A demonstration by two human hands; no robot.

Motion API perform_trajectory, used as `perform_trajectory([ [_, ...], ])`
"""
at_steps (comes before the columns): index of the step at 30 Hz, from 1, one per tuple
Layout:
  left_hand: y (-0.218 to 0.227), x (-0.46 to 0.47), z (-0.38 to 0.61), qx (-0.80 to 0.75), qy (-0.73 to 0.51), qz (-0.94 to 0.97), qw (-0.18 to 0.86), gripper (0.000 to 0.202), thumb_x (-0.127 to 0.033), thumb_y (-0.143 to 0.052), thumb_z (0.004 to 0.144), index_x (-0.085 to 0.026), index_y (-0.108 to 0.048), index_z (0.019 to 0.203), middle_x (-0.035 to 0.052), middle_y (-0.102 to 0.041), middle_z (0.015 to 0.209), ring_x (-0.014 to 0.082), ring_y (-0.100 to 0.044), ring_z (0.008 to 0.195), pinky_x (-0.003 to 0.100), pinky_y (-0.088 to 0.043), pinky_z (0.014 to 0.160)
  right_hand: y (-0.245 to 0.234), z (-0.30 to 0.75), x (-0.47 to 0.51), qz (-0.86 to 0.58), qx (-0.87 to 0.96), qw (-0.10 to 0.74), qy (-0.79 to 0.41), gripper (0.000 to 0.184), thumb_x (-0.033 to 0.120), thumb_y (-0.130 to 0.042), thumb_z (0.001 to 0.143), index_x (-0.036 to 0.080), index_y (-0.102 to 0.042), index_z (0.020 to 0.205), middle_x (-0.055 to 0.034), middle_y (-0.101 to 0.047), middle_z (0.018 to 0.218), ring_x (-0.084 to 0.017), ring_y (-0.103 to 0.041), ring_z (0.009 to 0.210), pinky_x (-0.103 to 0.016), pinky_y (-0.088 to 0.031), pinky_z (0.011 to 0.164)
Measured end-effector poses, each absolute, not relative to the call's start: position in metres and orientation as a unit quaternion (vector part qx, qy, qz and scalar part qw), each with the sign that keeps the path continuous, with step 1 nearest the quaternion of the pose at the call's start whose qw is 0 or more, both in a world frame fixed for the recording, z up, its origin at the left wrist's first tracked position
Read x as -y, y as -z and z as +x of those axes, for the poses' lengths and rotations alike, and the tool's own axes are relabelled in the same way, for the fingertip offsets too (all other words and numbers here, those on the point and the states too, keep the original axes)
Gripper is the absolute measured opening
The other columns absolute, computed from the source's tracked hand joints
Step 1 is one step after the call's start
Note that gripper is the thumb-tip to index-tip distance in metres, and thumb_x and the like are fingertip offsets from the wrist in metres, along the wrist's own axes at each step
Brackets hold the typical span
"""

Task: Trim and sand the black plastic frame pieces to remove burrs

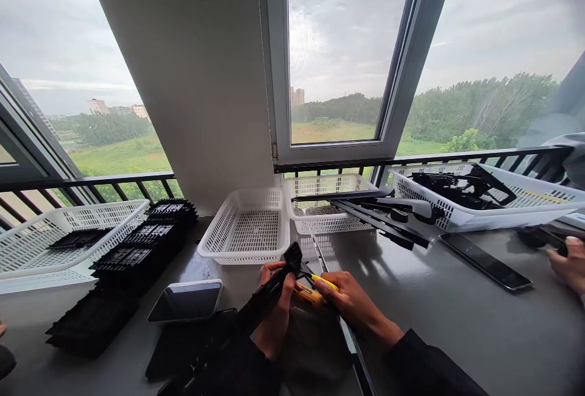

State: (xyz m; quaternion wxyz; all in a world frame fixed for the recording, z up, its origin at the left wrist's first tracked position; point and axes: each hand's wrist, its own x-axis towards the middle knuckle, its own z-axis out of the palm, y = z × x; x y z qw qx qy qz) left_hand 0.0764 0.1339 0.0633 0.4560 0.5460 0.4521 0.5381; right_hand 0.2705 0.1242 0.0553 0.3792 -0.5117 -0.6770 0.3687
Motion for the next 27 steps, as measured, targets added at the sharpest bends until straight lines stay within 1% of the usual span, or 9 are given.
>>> perform_trajectory([
  [3, -0.0644, -0.1335, 0.0761, -0.458, -0.540, 0.546, 0.448, 0.027, -0.046, -0.063, 0.096, -0.025, -0.058, 0.111, 0.0002, -0.074, 0.080, 0.0237, -0.073, 0.077, 0.042, -0.057, 0.083, -0.0556, 0.2694, -0.1239, -0.523, 0.657, 0.386, -0.382, 0.065, 0.076, -0.044, 0.097, 0.022, -0.032, 0.063, 0.0036, -0.030, 0.064, -0.013, -0.027, 0.061, -0.029, -0.019, 0.056],
  [5, -0.0660, -0.1334, 0.0763, -0.460, -0.540, 0.544, 0.448, 0.026, -0.047, -0.063, 0.095, -0.025, -0.058, 0.110, 0.0004, -0.074, 0.079, 0.0246, -0.073, 0.076, 0.042, -0.057, 0.082, -0.0553, 0.2692, -0.1244, -0.524, 0.661, 0.384, -0.375, 0.065, 0.077, -0.043, 0.097, 0.022, -0.033, 0.063, 0.0035, -0.030, 0.064, -0.013, -0.028, 0.061, -0.029, -0.019, 0.056],
  [10, -0.0699, -0.1334, 0.0781, -0.458, -0.546, 0.534, 0.455, 0.026, -0.047, -0.065, 0.093, -0.026, -0.059, 0.105, 0.0008, -0.074, 0.077, 0.0247, -0.072, 0.074, 0.040, -0.058, 0.077, -0.0537, 0.2703, -0.1255, -0.514, 0.679, 0.374, -0.368, 0.067, 0.079, -0.044, 0.096, 0.021, -0.037, 0.061, 0.0028, -0.034, 0.062, -0.013, -0.032, 0.060, -0.029, -0.020, 0.057],
  [16, -0.0707, -0.1326, 0.0792, -0.457, -0.549, 0.533, 0.453, 0.031, -0.049, -0.064, 0.092, -0.024, -0.057, 0.108, -0.0006, -0.073, 0.075, 0.0237, -0.072, 0.074, 0.039, -0.057, 0.078, -0.0498, 0.2717, -0.1249, -0.524, 0.671, 0.378, -0.363, 0.066, 0.077, -0.045, 0.096, 0.022, -0.035, 0.061, 0.0032, -0.033, 0.062, -0.013, -0.031, 0.061, -0.029, -0.019, 0.057],
  [19, -0.0719, -0.1317, 0.0787, -0.469, -0.544, 0.534, 0.446, 0.031, -0.050, -0.065, 0.092, -0.024, -0.058, 0.109, 0.0001, -0.075, 0.079, 0.0242, -0.073, 0.077, 0.040, -0.056, 0.081, -0.0496, 0.2709, -0.1251, -0.527, 0.670, 0.376, -0.363, 0.067, 0.079, -0.044, 0.095, 0.022, -0.034, 0.062, 0.0032, -0.033, 0.063, -0.013, -0.031, 0.061, -0.029, -0.020, 0.057],
  [23, -0.0708, -0.1319, 0.0767, -0.471, -0.544, 0.534, 0.444, 0.028, -0.048, -0.063, 0.093, -0.024, -0.061, 0.107, 0.0003, -0.074, 0.081, 0.0245, -0.073, 0.078, 0.041, -0.056, 0.081, -0.0530, 0.2680, -0.1254, -0.530, 0.665, 0.378, -0.365, 0.067, 0.081, -0.042, 0.094, 0.022, -0.036, 0.061, 0.0032, -0.033, 0.062, -0.013, -0.030, 0.060, -0.028, -0.019, 0.055],
  [27, -0.0685, -0.1334, 0.0740, -0.476, -0.547, 0.541, 0.427, 0.027, -0.048, -0.066, 0.093, -0.025, -0.063, 0.107, 0.0017, -0.076, 0.086, 0.0250, -0.074, 0.080, 0.040, -0.057, 0.081, -0.0542, 0.2666, -0.1268, -0.531, 0.667, 0.375, -0.366, 0.069, 0.081, -0.042, 0.094, 0.022, -0.038, 0.060, 0.0027, -0.035, 0.060, -0.013, -0.031, 0.059, -0.029, -0.020, 0.055],
])
